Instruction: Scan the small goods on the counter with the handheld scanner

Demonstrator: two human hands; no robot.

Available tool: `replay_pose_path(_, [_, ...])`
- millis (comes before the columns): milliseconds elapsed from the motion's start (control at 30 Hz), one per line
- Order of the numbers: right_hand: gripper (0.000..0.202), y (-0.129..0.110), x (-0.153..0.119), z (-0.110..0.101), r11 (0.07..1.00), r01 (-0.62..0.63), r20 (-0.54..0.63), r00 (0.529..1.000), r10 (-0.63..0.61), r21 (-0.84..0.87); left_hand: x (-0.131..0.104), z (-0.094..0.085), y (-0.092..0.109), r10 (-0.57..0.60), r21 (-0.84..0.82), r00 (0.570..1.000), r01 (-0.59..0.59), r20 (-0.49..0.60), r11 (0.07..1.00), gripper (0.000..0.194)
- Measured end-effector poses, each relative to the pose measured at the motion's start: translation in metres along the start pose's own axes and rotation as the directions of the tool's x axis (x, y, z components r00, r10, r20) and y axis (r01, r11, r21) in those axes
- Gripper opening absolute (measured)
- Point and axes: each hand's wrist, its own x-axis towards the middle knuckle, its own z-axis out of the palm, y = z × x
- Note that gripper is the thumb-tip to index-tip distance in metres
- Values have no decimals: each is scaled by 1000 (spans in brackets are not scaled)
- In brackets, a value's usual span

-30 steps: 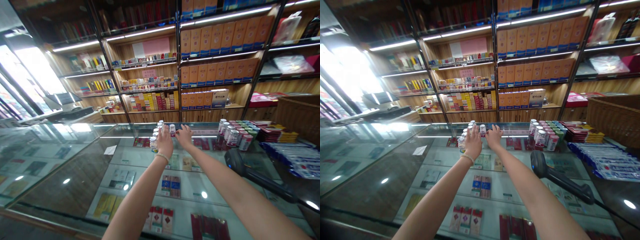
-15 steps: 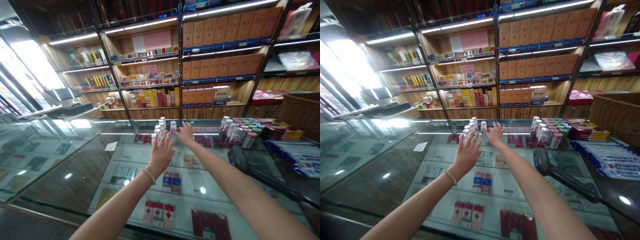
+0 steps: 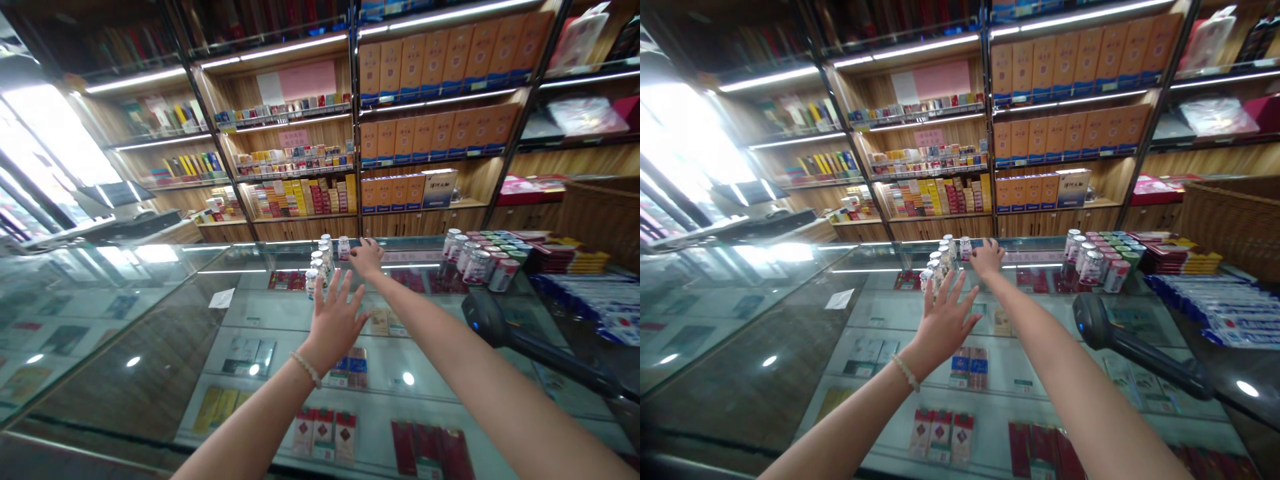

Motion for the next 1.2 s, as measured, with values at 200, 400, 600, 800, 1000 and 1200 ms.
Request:
replay_pose_path(200, [31,-1,11,5,1000,1,22,1000,-1,-5,-6,4,-9,-8,4,998,8,61,1000,57])
replay_pose_path(400, [32,-2,16,9,1000,6,31,1000,-5,-24,-10,9,-7,47,-41,992,-42,119,998,63])
replay_pose_path(600, [33,-4,17,12,999,1,42,999,1,-32,-9,3,-6,76,-60,982,-66,171,996,66])
replay_pose_path(800, [41,-4,17,9,999,-6,76,997,9,-45,-8,3,-6,64,-74,978,-50,197,996,68])
replay_pose_path(1000, [67,0,4,-16,990,27,148,989,-6,-137,-8,12,-11,62,-64,980,-51,190,997,66])
replay_pose_path(1200, [71,19,-39,-65,939,211,266,954,-137,-272,-5,22,-15,114,-36,985,-110,132,993,62])
